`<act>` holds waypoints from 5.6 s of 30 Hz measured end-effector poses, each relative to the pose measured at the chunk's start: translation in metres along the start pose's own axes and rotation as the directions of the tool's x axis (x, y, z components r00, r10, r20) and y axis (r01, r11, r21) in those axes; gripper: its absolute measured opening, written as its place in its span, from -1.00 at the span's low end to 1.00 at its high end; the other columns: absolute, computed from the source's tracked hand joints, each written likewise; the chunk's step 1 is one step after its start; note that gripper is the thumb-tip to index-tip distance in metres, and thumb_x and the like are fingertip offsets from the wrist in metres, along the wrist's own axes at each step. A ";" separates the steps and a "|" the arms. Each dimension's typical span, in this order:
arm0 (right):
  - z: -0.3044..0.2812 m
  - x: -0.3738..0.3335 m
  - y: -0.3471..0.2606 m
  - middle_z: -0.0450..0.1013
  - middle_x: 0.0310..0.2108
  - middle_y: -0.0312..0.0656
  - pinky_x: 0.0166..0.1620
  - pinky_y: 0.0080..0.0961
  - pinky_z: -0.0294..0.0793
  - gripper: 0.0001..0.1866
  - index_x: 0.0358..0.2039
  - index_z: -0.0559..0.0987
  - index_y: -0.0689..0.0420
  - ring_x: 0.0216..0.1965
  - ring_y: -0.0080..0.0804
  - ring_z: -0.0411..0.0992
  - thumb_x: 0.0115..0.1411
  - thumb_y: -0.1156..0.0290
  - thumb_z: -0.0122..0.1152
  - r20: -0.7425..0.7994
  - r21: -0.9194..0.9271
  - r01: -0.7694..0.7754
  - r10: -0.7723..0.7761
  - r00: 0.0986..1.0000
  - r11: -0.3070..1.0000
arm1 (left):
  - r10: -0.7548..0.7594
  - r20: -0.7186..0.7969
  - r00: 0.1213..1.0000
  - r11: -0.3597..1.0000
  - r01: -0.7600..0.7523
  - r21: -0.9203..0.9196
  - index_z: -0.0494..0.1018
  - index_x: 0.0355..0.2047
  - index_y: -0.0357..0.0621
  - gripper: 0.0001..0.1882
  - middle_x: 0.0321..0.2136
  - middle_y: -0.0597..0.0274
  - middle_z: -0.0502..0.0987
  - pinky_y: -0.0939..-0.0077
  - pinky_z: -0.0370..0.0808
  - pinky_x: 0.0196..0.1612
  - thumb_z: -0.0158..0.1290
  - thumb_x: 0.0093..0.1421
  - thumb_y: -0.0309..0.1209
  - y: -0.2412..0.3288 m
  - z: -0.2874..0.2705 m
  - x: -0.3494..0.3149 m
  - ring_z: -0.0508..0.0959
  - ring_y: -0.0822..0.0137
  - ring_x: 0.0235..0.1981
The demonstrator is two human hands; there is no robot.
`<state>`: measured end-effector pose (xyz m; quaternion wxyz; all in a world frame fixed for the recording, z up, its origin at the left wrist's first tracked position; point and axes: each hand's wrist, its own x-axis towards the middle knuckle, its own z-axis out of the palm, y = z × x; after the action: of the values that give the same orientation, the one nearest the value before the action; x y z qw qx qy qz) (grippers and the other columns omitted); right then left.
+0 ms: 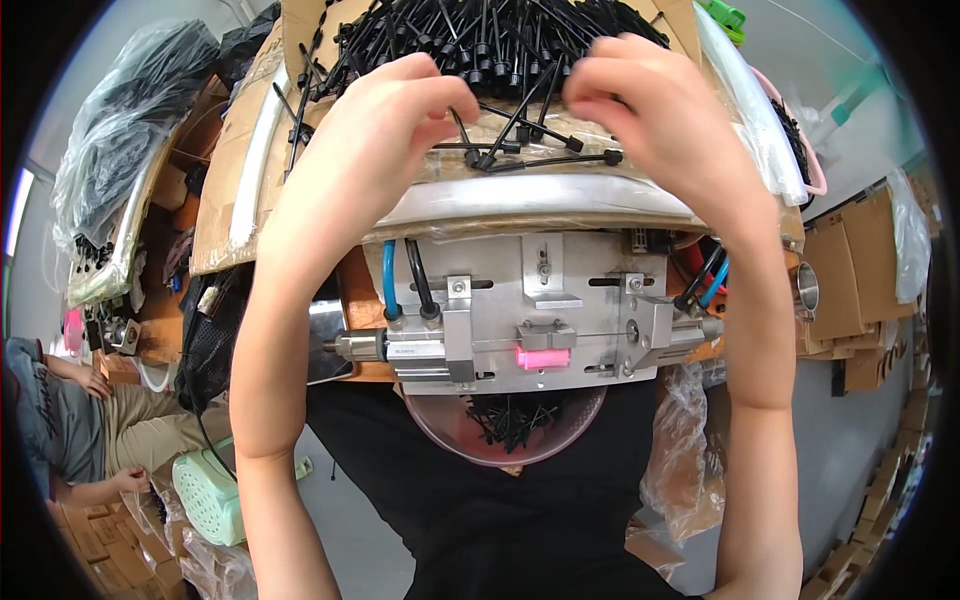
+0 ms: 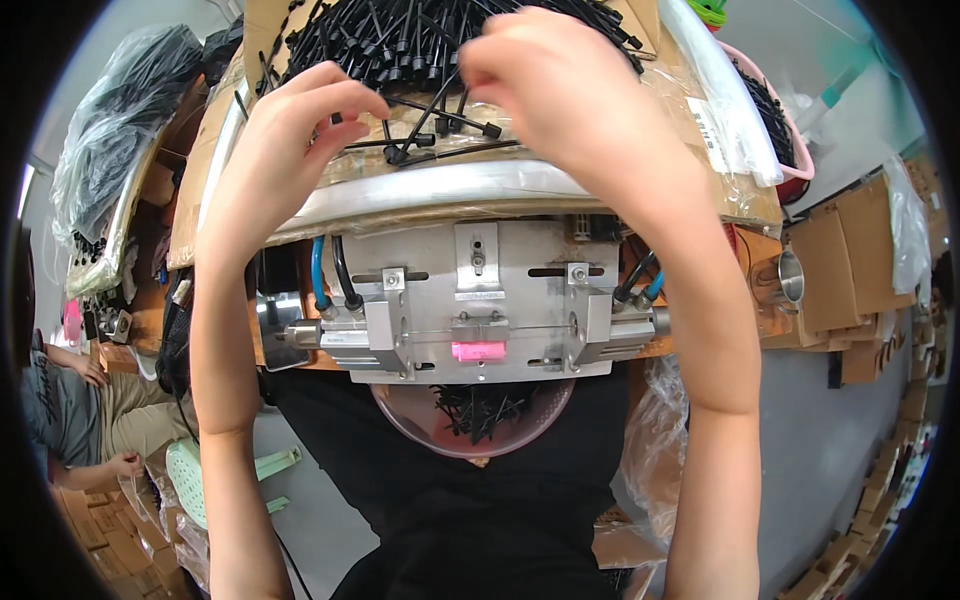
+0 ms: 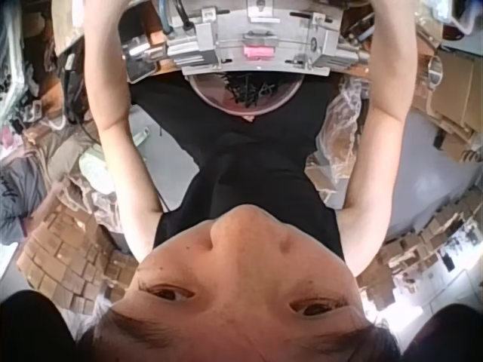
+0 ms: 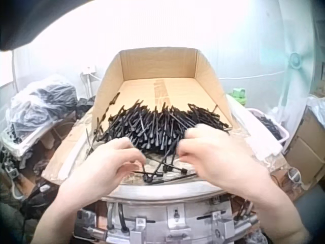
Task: The person repeatedly picks up black cable assemblies from a cardboard box and inserts them into a metal jig on a workbench. They manipulate the cables within the jig using both hands, then remove them and place them back into the box. The process is repeated continuously throughout the video.
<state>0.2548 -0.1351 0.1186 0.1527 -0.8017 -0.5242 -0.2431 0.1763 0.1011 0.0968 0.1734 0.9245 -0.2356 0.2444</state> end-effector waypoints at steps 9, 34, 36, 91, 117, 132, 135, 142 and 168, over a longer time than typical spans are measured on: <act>0.046 0.084 -0.036 0.56 -0.51 -0.06 -0.31 -0.30 0.55 -0.78 -0.53 0.64 0.23 -0.38 -0.16 0.57 -0.08 0.31 0.39 0.368 -0.019 -0.118 0.117 0.922 0.993 | -0.167 0.146 0.975 0.985 0.171 -0.016 0.48 -0.36 -0.26 -0.87 -0.39 0.15 0.45 0.38 0.41 -0.30 0.17 0.04 -0.60 -0.013 -0.008 -0.021 0.48 0.19 -0.39; -0.090 -0.150 0.273 0.57 -0.58 -0.18 -0.33 -0.37 0.49 -0.65 -0.26 0.69 0.14 -0.47 -0.38 0.56 0.14 0.10 0.27 -0.138 -0.209 -0.912 0.912 0.385 0.353 | -0.206 0.251 0.946 0.961 0.244 -0.130 0.46 -0.38 -0.30 -0.90 -0.46 0.16 0.43 0.49 0.41 -0.31 0.12 0.06 -0.64 0.012 -0.006 -0.009 0.45 0.27 -0.44; -0.101 -0.155 0.272 0.55 -0.61 -0.23 -0.36 -0.39 0.48 -0.64 -0.24 0.68 0.14 -0.51 -0.40 0.55 0.16 0.09 0.26 -0.230 -0.199 -0.863 0.834 0.502 0.464 | -0.201 0.241 0.949 0.964 0.235 -0.123 0.48 -0.37 -0.29 -0.88 -0.46 0.15 0.44 0.47 0.43 -0.30 0.14 0.05 -0.64 0.017 -0.010 -0.008 0.48 0.26 -0.42; -0.025 -0.082 0.041 0.50 -0.45 -0.14 -0.27 -0.49 0.43 -0.88 -0.36 0.55 0.27 -0.41 -0.40 0.45 0.09 0.52 0.27 0.057 0.147 -0.402 0.398 0.915 0.904 | -0.562 -0.323 0.762 0.800 0.401 -0.447 0.48 -0.25 -0.31 -0.74 -0.35 0.24 0.50 0.60 0.41 -0.24 0.12 0.02 -0.75 0.102 -0.003 -0.096 0.45 0.42 -0.39; 0.014 -0.172 -0.144 0.54 -0.34 -0.06 -0.29 -0.54 0.54 -0.46 0.05 0.46 0.36 -0.38 -0.45 0.51 0.01 0.72 0.36 -0.089 0.587 -0.422 0.573 0.815 0.691 | -0.385 0.235 0.892 0.916 0.400 -0.017 0.07 0.30 -0.41 -0.20 -0.18 0.05 0.35 0.39 0.45 -0.08 0.04 -0.01 -0.68 0.183 0.091 -0.152 0.40 0.13 -0.21; 0.076 -0.183 -0.177 0.32 -0.58 -0.23 -0.43 -0.43 0.37 -0.28 0.18 0.37 0.37 -0.54 -0.38 0.30 -0.04 0.57 0.40 0.002 0.419 -0.384 0.422 0.907 0.823 | -0.482 0.149 0.863 0.845 0.503 -0.178 0.17 0.29 -0.28 -0.18 -0.04 0.00 0.34 0.31 0.45 -0.10 0.14 -0.03 -0.79 0.174 0.054 -0.161 0.40 0.07 -0.11; 0.055 -0.176 -0.169 0.34 -0.53 -0.22 -0.43 -0.43 0.38 -0.29 0.17 0.38 0.35 -0.52 -0.38 0.32 -0.03 0.52 0.40 0.129 0.403 -0.395 0.376 0.918 0.826 | -0.405 0.099 0.909 0.896 0.416 -0.154 0.22 0.27 -0.27 -0.21 -0.11 0.02 0.37 0.31 0.45 -0.13 0.19 -0.02 -0.72 0.159 0.044 -0.136 0.42 0.08 -0.14; 0.005 -0.095 -0.062 0.47 -0.46 -0.13 -0.35 -0.31 0.43 -0.79 -0.27 0.57 0.18 -0.42 -0.13 0.46 0.05 0.46 0.34 -0.308 0.020 -0.392 0.379 0.873 0.920 | -0.058 -0.206 0.977 0.984 0.091 0.151 0.48 -0.19 -0.23 -0.72 -0.34 0.01 0.46 0.27 0.41 -0.14 0.19 0.14 -0.35 0.064 0.062 0.013 0.48 0.03 -0.25; -0.038 -0.128 -0.073 0.53 -0.30 -0.09 -0.39 -0.74 0.36 -0.78 -0.09 0.50 0.36 -0.40 -0.62 0.41 0.28 0.56 0.13 -0.274 0.778 -0.255 0.676 0.685 0.574 | -0.285 0.142 0.948 0.958 0.285 0.023 0.16 0.24 -0.50 -0.23 -0.36 0.15 0.29 0.47 0.43 -0.19 0.03 -0.06 -0.69 0.177 0.103 -0.149 0.35 0.27 -0.36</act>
<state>0.1365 -0.2233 0.0795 0.6410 -0.6930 -0.2648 -0.1967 0.0077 -0.0386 -0.0304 0.1886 0.9642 -0.1111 0.1497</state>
